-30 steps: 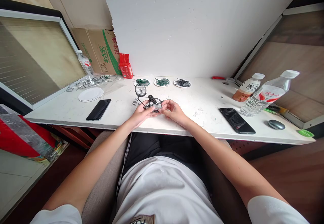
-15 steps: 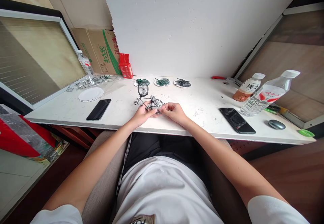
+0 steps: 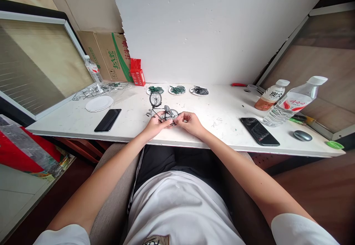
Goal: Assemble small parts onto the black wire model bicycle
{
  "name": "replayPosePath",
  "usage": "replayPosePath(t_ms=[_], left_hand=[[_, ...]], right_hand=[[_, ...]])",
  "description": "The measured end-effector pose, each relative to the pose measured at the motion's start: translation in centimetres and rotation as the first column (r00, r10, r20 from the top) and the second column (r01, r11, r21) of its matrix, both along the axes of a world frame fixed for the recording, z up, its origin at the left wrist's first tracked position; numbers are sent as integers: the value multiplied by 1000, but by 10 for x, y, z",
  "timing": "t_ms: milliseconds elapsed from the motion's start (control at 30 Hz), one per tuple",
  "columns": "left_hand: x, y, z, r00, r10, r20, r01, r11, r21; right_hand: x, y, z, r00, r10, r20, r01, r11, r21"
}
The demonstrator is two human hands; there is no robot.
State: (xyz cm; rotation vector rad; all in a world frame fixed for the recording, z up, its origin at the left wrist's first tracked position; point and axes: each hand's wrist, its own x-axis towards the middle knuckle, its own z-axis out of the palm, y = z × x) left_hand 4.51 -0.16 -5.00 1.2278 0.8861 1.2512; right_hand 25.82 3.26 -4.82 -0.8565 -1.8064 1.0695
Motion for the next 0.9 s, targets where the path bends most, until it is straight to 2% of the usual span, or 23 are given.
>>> replayPosePath(t_ms=[400,633,900], left_hand=[[3,-3,3,991,106,78,-101,992,-72],[1,-3,1,997,74,18,-75,997,19],[1,-4,2,997,74,20,-74,997,-6]], right_hand=[[-3,-5,-5,1000,-1,26,-1,999,53],[-2,-11,3,997,-50,50,43,991,125],[-2,-14,4,996,-85,36,78,985,156]])
